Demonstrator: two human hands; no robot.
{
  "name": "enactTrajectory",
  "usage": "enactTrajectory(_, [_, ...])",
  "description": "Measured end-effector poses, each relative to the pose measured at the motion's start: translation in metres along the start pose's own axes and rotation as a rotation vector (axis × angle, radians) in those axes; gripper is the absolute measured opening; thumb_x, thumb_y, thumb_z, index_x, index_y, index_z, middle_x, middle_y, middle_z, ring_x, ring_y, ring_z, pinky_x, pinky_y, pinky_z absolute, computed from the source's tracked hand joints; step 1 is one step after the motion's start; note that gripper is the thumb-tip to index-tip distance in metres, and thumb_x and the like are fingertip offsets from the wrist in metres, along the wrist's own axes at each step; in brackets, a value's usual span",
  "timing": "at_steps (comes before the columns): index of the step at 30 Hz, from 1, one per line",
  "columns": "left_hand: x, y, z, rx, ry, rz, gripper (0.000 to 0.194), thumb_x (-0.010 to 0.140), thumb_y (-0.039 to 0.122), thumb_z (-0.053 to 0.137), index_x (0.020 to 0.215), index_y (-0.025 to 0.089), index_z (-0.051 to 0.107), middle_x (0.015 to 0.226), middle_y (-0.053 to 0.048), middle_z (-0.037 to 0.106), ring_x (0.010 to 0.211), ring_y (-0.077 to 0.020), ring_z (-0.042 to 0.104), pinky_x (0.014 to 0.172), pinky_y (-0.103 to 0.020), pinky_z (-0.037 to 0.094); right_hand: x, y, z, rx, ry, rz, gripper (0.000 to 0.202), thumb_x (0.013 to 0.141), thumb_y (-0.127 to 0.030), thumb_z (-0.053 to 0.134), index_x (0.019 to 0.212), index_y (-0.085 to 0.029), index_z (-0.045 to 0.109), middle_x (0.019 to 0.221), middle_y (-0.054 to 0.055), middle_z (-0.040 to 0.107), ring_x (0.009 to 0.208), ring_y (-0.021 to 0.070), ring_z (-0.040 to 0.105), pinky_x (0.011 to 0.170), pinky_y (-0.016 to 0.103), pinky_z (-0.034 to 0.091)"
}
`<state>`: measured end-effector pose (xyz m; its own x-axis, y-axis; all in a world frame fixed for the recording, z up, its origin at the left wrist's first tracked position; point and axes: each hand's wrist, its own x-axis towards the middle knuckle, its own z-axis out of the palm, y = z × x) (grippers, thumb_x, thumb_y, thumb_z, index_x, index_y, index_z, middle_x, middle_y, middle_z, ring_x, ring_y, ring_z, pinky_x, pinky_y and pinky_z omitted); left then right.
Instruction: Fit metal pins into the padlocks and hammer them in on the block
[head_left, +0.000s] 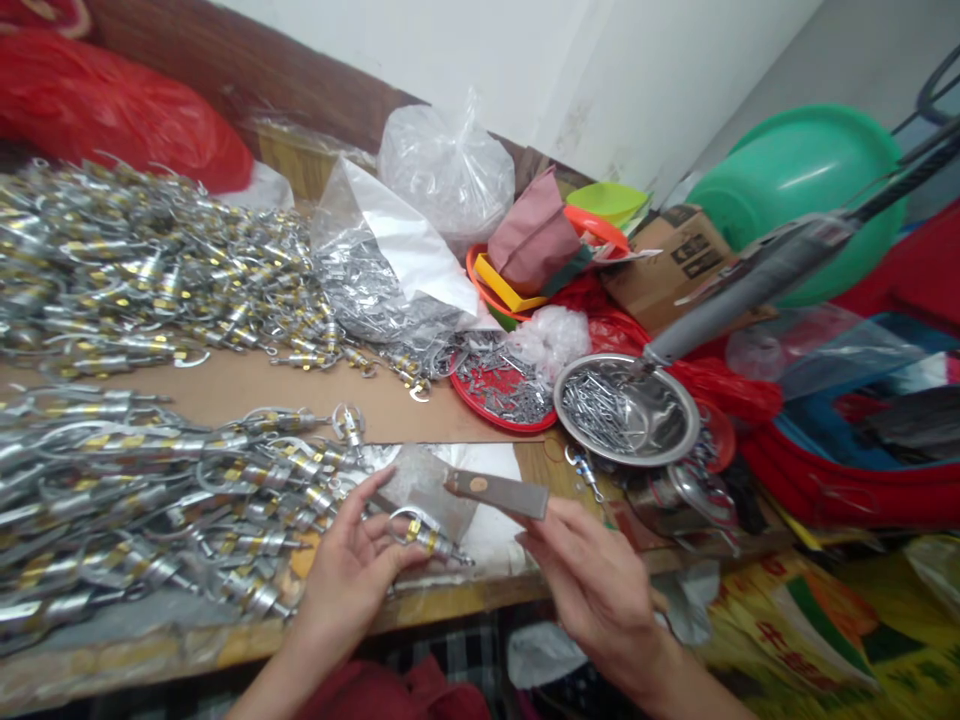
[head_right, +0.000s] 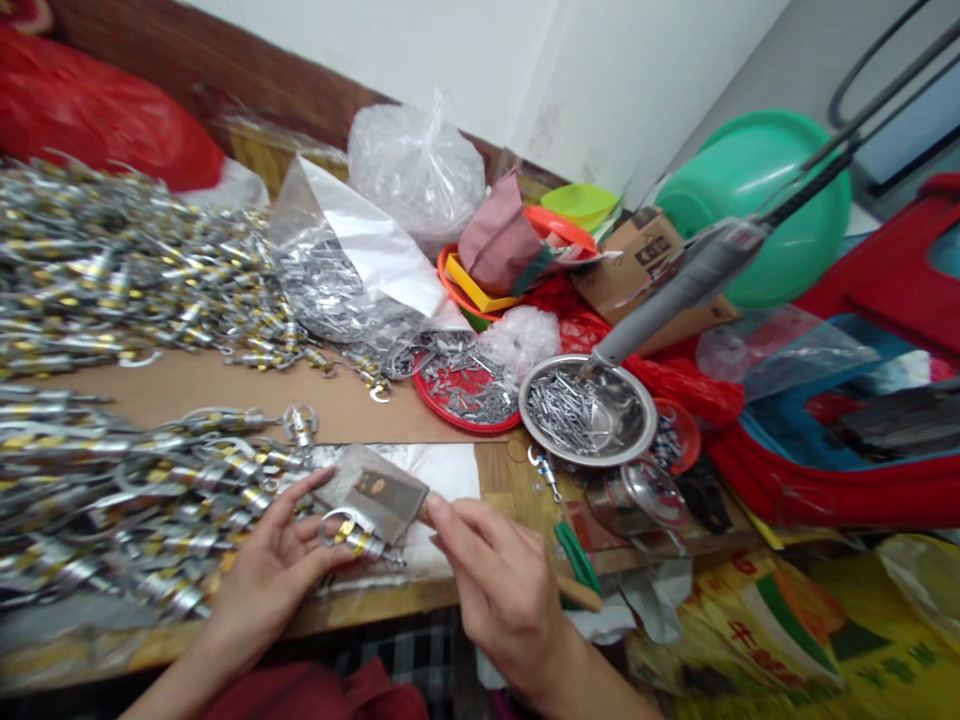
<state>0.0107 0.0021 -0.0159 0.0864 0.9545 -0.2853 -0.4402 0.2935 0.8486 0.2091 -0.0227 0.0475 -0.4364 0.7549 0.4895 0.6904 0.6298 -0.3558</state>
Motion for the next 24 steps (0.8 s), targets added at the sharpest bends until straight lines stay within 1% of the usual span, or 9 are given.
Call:
enactTrajectory(4, [0.000, 0.001, 0.002, -0.009, -0.006, -0.003, 0.085, 0.053, 0.014, 0.074, 0.125, 0.017, 0.029, 0.060, 0.004, 0.062, 0.059, -0.0128, 0.061, 0.059, -0.024, 0.053, 0.000, -0.005, 0.011, -0.086, -0.288, 0.029, 0.051, 0.081, -0.004, 0.036, 0.130, -0.020, 0.037, 0.086, 0.007, 0.062, 0.073, 0.0154, 0.058, 0.063, 0.026, 0.049])
enactTrajectory(7, [-0.001, 0.000, 0.002, -0.010, -0.007, -0.003, 0.087, 0.054, 0.013, 0.074, 0.127, 0.017, 0.027, 0.061, 0.003, 0.064, 0.058, -0.0124, 0.061, 0.059, -0.023, 0.052, -0.002, -0.007, 0.012, -0.081, -0.226, 0.053, 0.050, 0.082, -0.005, 0.035, 0.130, -0.019, 0.037, 0.089, 0.008, 0.062, 0.076, 0.0159, 0.059, 0.065, 0.027, 0.049])
enactTrajectory(10, [-0.002, -0.001, 0.001, -0.005, 0.002, 0.010, 0.089, 0.054, 0.014, 0.073, 0.129, 0.018, 0.026, 0.061, 0.004, 0.064, 0.058, -0.0129, 0.062, 0.060, -0.025, 0.052, -0.010, -0.002, 0.012, -0.024, -0.264, 0.147, 0.047, 0.084, -0.008, 0.037, 0.128, -0.022, 0.040, 0.088, 0.007, 0.063, 0.074, 0.0152, 0.060, 0.065, 0.026, 0.050])
enactTrajectory(12, [-0.003, -0.001, -0.001, 0.066, 0.034, 0.003, 0.076, 0.054, 0.017, 0.073, 0.122, 0.020, 0.040, 0.063, 0.003, 0.066, 0.060, -0.0140, 0.063, 0.061, -0.026, 0.053, -0.016, 0.011, 0.014, 0.032, -0.227, 0.262, 0.042, 0.084, -0.014, 0.040, 0.125, -0.023, 0.044, 0.095, 0.006, 0.064, 0.081, 0.0157, 0.061, 0.070, 0.027, 0.051])
enactTrajectory(15, [-0.004, 0.003, -0.004, 0.363, 0.091, 0.011, 0.029, 0.054, 0.023, 0.071, 0.083, 0.019, 0.069, 0.070, -0.001, 0.070, 0.067, -0.0179, 0.065, 0.066, -0.028, 0.053, -0.023, 0.040, 0.023, 0.084, -0.083, 0.476, 0.038, 0.083, -0.023, 0.047, 0.121, -0.019, 0.049, 0.110, 0.009, 0.060, 0.098, 0.0188, 0.058, 0.082, 0.030, 0.048])
enactTrajectory(16, [-0.005, 0.005, -0.005, 0.465, 0.096, 0.038, 0.017, 0.055, 0.024, 0.070, 0.071, 0.020, 0.071, 0.071, -0.002, 0.071, 0.068, -0.0188, 0.065, 0.067, -0.028, 0.052, -0.023, 0.050, 0.026, 0.085, -0.079, 0.532, 0.038, 0.083, -0.025, 0.047, 0.120, -0.017, 0.050, 0.112, 0.010, 0.059, 0.100, 0.0198, 0.057, 0.084, 0.032, 0.047])
enactTrajectory(18, [-0.004, 0.009, -0.007, 0.604, 0.068, 0.145, 0.008, 0.057, 0.025, 0.067, 0.064, 0.023, 0.072, 0.071, -0.002, 0.072, 0.070, -0.0193, 0.065, 0.068, -0.027, 0.052, -0.020, 0.065, 0.032, 0.057, -0.150, 0.580, 0.037, 0.083, -0.028, 0.048, 0.118, -0.016, 0.052, 0.110, 0.010, 0.061, 0.099, 0.0204, 0.058, 0.084, 0.033, 0.047])
enactTrajectory(21, [-0.004, 0.012, -0.013, 0.734, -0.001, 0.357, 0.010, 0.063, 0.027, 0.065, 0.069, 0.026, 0.073, 0.077, -0.002, 0.070, 0.074, -0.0188, 0.064, 0.068, -0.026, 0.051, -0.001, 0.076, 0.038, -0.109, -0.264, 0.493, 0.030, 0.084, -0.028, 0.047, 0.108, -0.018, 0.060, 0.095, 0.007, 0.066, 0.086, 0.0174, 0.061, 0.076, 0.028, 0.049])
enactTrajectory(24, [-0.003, 0.011, -0.017, 0.852, 0.002, 0.509, 0.011, 0.067, 0.031, 0.063, 0.071, 0.027, 0.072, 0.082, -0.004, 0.066, 0.078, -0.0194, 0.063, 0.069, -0.027, 0.050, 0.036, 0.088, 0.041, -0.309, -0.250, 0.420, 0.027, 0.087, -0.020, 0.041, 0.105, -0.018, 0.062, 0.098, 0.006, 0.064, 0.091, 0.0144, 0.059, 0.080, 0.024, 0.046])
